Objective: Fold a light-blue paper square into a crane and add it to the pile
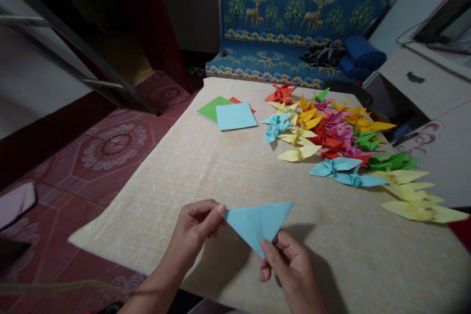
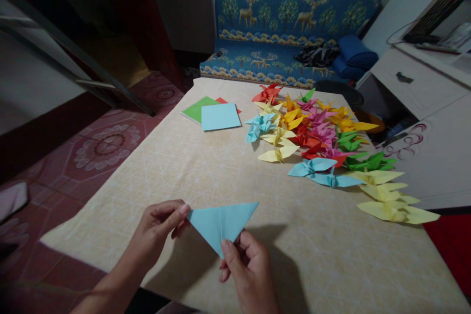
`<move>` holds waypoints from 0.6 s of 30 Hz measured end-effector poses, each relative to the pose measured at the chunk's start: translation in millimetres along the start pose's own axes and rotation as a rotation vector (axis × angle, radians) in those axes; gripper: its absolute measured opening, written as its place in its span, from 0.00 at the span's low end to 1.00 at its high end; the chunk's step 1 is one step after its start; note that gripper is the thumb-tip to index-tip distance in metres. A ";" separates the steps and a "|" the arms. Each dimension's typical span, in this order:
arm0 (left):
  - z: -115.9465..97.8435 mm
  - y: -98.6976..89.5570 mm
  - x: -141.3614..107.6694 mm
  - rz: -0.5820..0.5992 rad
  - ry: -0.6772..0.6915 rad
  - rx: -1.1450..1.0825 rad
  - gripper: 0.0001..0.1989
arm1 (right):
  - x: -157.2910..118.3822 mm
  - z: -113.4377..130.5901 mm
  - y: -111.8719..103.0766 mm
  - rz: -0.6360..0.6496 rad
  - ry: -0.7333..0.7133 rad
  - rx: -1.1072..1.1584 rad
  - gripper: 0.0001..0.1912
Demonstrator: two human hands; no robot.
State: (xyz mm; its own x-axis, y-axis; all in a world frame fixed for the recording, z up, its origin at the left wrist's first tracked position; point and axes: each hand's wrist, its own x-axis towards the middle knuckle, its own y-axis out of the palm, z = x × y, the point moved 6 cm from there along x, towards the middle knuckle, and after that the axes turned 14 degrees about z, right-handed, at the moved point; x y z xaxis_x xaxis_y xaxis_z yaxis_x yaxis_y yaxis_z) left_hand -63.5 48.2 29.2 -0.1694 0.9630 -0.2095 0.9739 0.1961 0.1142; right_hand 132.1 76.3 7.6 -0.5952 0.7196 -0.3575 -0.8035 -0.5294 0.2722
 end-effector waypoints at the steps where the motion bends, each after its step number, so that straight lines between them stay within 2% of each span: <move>1: 1.1 -6.3 0.0 -0.079 0.021 -0.069 0.18 | -0.9 1.8 -2.3 -0.042 -0.021 -0.013 0.22; 3: 7.3 -11.5 -3.1 -0.217 0.047 -0.217 0.15 | -2.2 4.1 -7.3 -0.143 -0.055 -0.031 0.21; 4: 11.8 -8.5 -5.1 -0.241 0.039 -0.273 0.13 | -2.3 4.0 -9.4 -0.189 -0.062 -0.029 0.21; 6: 21.6 9.3 -8.1 -0.161 -0.034 -0.311 0.12 | -0.1 1.7 -10.2 -0.237 -0.071 -0.010 0.19; 8: 27.9 37.6 -10.1 0.051 -0.101 -0.327 0.15 | 5.1 -1.5 -6.9 -0.218 -0.095 0.026 0.18; 10: 29.2 61.1 -12.1 0.211 -0.114 -0.336 0.14 | 11.1 -4.7 -2.5 -0.180 -0.131 0.041 0.18; 13: 25.1 73.4 -10.1 0.249 -0.055 -0.288 0.10 | 16.1 -9.7 1.8 -0.154 -0.187 0.013 0.17; 18: 25.8 64.6 -6.0 0.197 -0.049 -0.284 0.09 | 10.2 -15.7 6.1 -0.061 -0.207 -0.075 0.15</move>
State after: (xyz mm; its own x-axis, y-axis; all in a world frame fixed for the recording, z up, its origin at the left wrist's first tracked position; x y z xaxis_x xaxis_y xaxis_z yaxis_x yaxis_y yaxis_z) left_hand 4.3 50.4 12.8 0.0323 0.9788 -0.2024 0.9049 0.0574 0.4217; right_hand 121.0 73.4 -8.5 -0.5376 0.8241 -0.1786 -0.8409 -0.5083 0.1859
